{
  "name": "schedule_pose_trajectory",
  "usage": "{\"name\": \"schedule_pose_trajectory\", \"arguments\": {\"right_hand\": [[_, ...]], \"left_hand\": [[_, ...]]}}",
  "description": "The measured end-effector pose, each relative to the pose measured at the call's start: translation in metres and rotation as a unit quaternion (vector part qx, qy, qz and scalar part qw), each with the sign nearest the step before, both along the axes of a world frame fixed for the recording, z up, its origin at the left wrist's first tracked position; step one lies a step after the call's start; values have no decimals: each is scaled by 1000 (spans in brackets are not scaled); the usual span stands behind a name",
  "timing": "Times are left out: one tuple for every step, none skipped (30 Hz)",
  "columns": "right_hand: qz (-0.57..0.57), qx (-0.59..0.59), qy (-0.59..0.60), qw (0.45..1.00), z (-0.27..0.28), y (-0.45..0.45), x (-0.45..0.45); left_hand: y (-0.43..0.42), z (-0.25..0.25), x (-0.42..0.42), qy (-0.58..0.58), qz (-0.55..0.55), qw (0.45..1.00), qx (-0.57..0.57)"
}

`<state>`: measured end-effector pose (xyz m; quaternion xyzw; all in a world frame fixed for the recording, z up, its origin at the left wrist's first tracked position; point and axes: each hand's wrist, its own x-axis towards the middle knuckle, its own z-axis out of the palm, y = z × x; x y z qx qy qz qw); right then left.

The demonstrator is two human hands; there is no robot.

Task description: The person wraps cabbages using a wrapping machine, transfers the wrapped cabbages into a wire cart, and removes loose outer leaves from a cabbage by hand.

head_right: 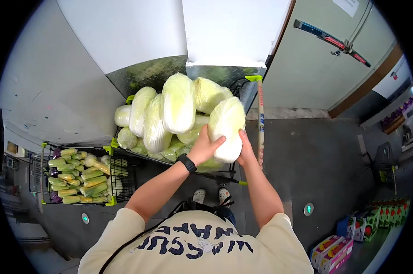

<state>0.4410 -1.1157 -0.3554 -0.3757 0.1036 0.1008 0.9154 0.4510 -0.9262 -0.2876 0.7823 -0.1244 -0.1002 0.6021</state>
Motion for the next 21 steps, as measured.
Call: {"name": "schedule_pose_trajectory", "arguments": {"right_hand": [[16,0,6,1000,-6,-5,6],[14,-8,6,1000,-12,-10,10],[13,-17,6,1000,-10,-11,12],[13,-27,8,1000,-7,-13,13],[20,-43,-4,999,-3,-17,14],[26,-60,-16,998,12,-20,13],[32,-76,-29,996,22,-21,12],[29,-120,-12,992,27,-20,11],[24,-165,2,986,32,-18,11],[18,-210,17,977,35,-15,10],[13,-200,4,980,37,-14,7],[19,-204,3,979,40,-13,9],[25,-209,5,978,44,-12,8],[31,-213,7,977,46,-11,6],[25,-226,14,974,44,-10,6],[18,-254,-9,967,50,-8,2],[9,-280,-34,959,61,-6,-2],[1,-306,-56,950,71,-5,-6],[-15,-345,-86,934,76,-7,-9],[3,-392,-100,914,71,-11,-10],[21,-439,-113,891,65,-20,-8]], "left_hand": [[-5,-2,2,-14,24,1000,-5],[-10,-6,2,-26,48,998,-10],[-15,-6,1,-37,72,997,-17],[-20,-7,-1,-27,83,996,-4],[-24,-6,-2,-17,94,995,10],[-28,-4,-4,-8,105,994,24],[-29,-19,-3,3,106,994,18],[-29,-44,1,13,105,994,11],[-31,-59,4,20,102,995,3],[-30,-60,2,-14,117,991,66],[-26,-60,-1,-48,130,982,128],[-26,-60,1,-83,142,968,188],[-28,-63,6,-2,150,987,63],[-31,-66,5,12,140,990,32],[-35,-49,2,26,131,991,2],[-39,-35,1,38,122,991,-28],[-40,-27,5,91,121,984,-95],[-38,-19,7,147,119,969,-159],[-35,-14,5,207,117,946,-221],[-31,-7,5,197,123,955,-185],[-27,6,10,186,127,963,-148]]}}
